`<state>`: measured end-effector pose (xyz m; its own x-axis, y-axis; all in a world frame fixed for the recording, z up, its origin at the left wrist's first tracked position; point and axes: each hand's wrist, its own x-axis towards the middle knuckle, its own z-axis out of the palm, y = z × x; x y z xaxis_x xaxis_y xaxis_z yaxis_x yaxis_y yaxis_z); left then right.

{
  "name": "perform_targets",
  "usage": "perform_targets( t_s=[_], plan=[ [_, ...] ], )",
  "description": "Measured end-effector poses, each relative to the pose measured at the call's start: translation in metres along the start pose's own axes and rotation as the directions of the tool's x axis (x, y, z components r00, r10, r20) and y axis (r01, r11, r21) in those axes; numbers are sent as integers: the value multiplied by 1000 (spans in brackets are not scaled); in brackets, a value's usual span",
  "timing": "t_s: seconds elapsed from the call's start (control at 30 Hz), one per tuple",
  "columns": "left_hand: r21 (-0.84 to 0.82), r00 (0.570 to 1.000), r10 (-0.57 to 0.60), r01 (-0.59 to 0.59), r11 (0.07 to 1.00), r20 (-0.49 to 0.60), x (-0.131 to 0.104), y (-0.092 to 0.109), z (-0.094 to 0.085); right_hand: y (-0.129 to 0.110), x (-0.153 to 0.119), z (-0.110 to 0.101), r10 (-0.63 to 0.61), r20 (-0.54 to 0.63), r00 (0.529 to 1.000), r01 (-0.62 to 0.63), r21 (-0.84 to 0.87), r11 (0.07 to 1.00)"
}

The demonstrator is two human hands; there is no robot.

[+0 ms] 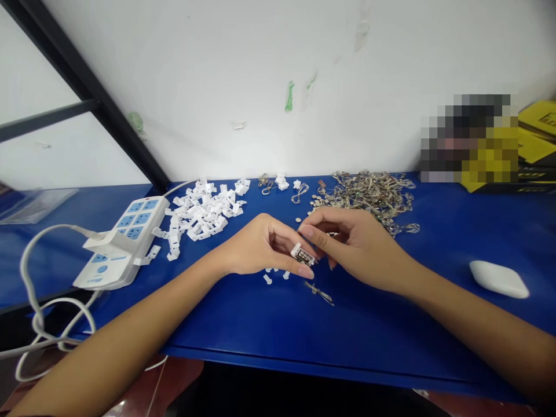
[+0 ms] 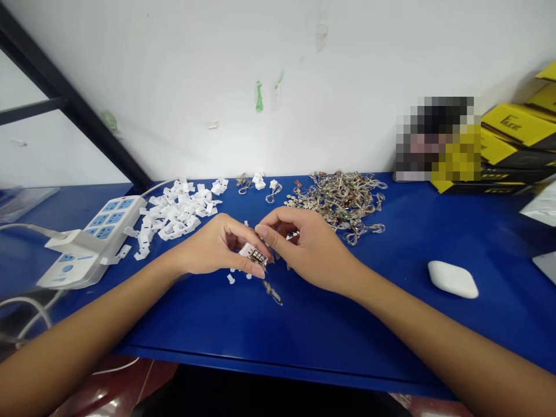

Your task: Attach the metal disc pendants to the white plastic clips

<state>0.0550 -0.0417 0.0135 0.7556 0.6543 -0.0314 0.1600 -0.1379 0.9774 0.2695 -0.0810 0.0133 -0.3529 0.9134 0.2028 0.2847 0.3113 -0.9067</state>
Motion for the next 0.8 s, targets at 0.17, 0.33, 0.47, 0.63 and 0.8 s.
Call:
perform_targets(
  t_s=[0.17, 0.33, 0.47, 0.63, 0.8],
  plan=[
    [28, 995, 25, -22, 999, -95, 1, -5, 1, 0, 1, -12, 46, 32, 998, -44, -71, 997],
    [105, 984, 84, -68, 992, -156, 2, -11, 2, 5, 4, -15, 11, 26, 1000, -7, -127, 992],
    [86, 976, 101, -86, 993, -193, 1, -10, 3, 9, 5, -17, -11, 4, 1000, 12, -158, 987],
    [35, 983, 63, -58, 998, -175, 0, -8, 4, 12, 6, -18, -24, 32, 999, 30, -216, 976],
    [-15, 982, 31, -34, 999, -184, 1, -8, 5, 14, 7, -19, -118, 80, 990, 139, -371, 918]
  ],
)
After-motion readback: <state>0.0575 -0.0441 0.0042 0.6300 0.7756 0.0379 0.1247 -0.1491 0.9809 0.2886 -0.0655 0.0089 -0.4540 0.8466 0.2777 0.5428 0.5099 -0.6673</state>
